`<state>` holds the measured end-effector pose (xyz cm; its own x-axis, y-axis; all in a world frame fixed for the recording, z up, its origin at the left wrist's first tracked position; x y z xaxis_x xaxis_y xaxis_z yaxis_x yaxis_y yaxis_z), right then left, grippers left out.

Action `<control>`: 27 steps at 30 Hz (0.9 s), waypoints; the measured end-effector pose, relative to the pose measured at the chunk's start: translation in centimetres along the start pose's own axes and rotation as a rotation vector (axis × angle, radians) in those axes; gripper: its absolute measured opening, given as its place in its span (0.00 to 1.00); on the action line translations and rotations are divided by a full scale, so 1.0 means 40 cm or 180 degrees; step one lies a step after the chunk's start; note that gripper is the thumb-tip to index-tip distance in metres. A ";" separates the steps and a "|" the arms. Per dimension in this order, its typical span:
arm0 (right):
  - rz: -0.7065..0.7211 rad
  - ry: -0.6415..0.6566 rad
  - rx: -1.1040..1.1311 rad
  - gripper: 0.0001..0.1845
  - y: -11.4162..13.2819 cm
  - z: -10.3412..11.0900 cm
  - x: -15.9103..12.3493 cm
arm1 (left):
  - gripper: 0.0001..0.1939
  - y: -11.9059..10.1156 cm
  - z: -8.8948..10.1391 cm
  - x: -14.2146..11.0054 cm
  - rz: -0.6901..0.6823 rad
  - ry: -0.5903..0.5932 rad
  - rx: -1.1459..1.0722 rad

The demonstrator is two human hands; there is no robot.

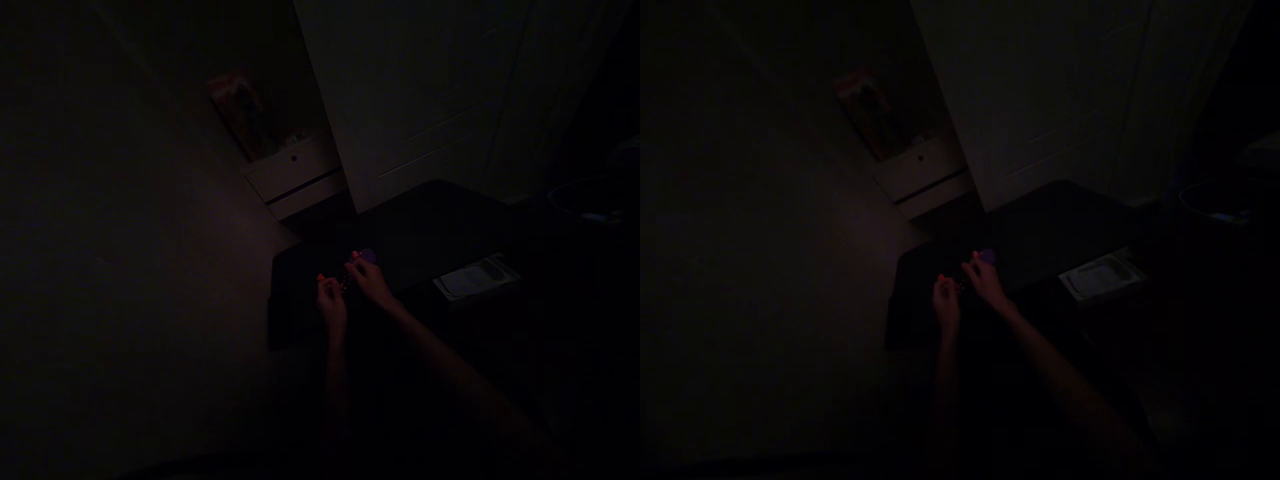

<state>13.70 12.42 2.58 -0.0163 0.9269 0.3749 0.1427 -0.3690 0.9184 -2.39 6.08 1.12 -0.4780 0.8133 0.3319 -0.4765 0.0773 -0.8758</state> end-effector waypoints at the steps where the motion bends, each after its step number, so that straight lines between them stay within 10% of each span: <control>1: 0.0026 0.0001 -0.0002 0.26 0.001 0.000 0.000 | 0.17 0.002 0.000 0.000 0.0004 -0.0005 -0.0001; 27: 0.0058 0.0193 0.0136 0.12 -0.028 -0.010 -0.001 | 0.16 0.001 -0.004 0.002 0.0011 0.0004 -0.0037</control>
<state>13.15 12.75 1.60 -0.0730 0.9138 0.3996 0.1855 -0.3812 0.9057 -2.30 6.23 1.06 -0.4787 0.8142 0.3285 -0.4662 0.0814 -0.8809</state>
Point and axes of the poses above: each hand's wrist, its own x-axis towards the middle knuckle, its own z-axis out of the back of the hand, y = z × x, the point moved 8 cm from there along x, towards the middle knuckle, and after that the axes turned 14 degrees about x, right-handed, at the moved point
